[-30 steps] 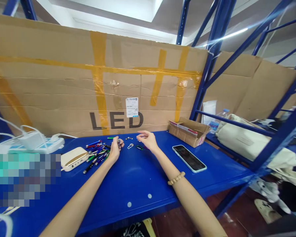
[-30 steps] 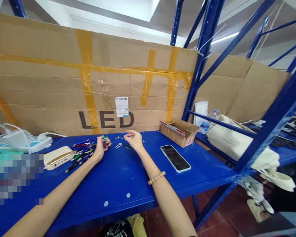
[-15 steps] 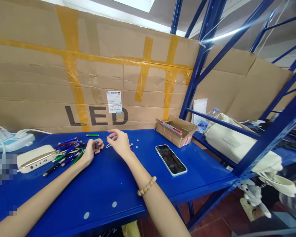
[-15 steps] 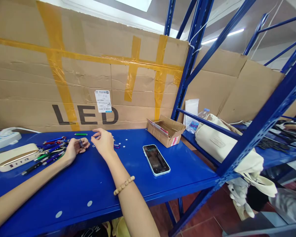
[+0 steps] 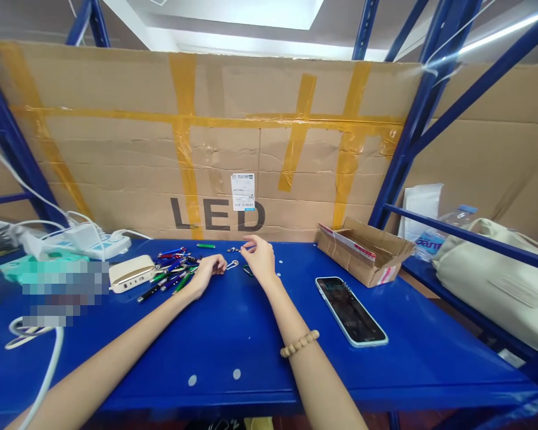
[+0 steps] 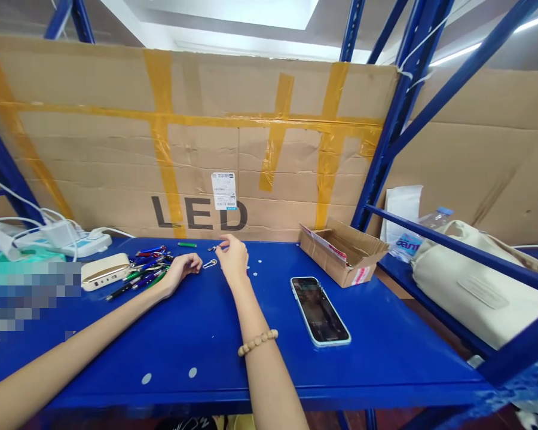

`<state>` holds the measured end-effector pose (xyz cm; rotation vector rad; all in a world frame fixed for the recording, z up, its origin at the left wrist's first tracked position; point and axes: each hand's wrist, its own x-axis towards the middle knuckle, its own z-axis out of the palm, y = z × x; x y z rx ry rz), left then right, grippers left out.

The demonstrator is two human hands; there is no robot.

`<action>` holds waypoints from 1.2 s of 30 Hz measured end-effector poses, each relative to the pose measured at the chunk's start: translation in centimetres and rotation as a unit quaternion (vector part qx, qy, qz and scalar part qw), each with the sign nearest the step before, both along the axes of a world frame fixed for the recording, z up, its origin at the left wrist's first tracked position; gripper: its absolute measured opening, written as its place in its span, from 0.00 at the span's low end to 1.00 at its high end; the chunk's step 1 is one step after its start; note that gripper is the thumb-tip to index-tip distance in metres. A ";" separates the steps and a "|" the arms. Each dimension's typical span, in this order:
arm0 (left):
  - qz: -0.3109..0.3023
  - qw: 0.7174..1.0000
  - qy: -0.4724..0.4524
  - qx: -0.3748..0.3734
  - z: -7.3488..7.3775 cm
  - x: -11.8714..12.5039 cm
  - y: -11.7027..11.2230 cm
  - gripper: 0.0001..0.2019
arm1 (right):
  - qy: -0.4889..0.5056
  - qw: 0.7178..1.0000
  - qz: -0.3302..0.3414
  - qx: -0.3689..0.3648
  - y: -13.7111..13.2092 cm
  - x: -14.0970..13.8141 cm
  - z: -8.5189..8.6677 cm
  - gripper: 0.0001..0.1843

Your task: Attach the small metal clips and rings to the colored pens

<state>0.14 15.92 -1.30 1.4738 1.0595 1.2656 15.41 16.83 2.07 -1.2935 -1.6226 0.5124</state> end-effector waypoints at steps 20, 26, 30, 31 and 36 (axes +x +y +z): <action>-0.157 0.986 -0.032 -0.054 0.7 1.0 -1.1 0.15 | -0.031 0.999 0.000 0.024 1.1 1.3 -1.0 0.14; -0.175 0.972 -0.124 -0.099 0.7 1.0 -1.1 0.13 | -0.039 0.999 0.012 0.012 1.2 1.5 -1.3 0.13; -0.159 0.961 -0.185 -0.128 0.7 1.0 -1.0 0.09 | 0.109 0.989 0.080 -0.067 0.7 1.2 -0.6 0.17; -0.146 0.959 -0.200 -0.138 0.7 1.1 -1.0 0.08 | 0.157 0.977 0.111 -0.093 0.5 1.1 -0.3 0.19; -0.089 0.952 -0.236 -0.173 1.0 1.2 -1.0 0.04 | 0.267 0.926 0.235 -0.124 -0.5 0.7 1.0 0.28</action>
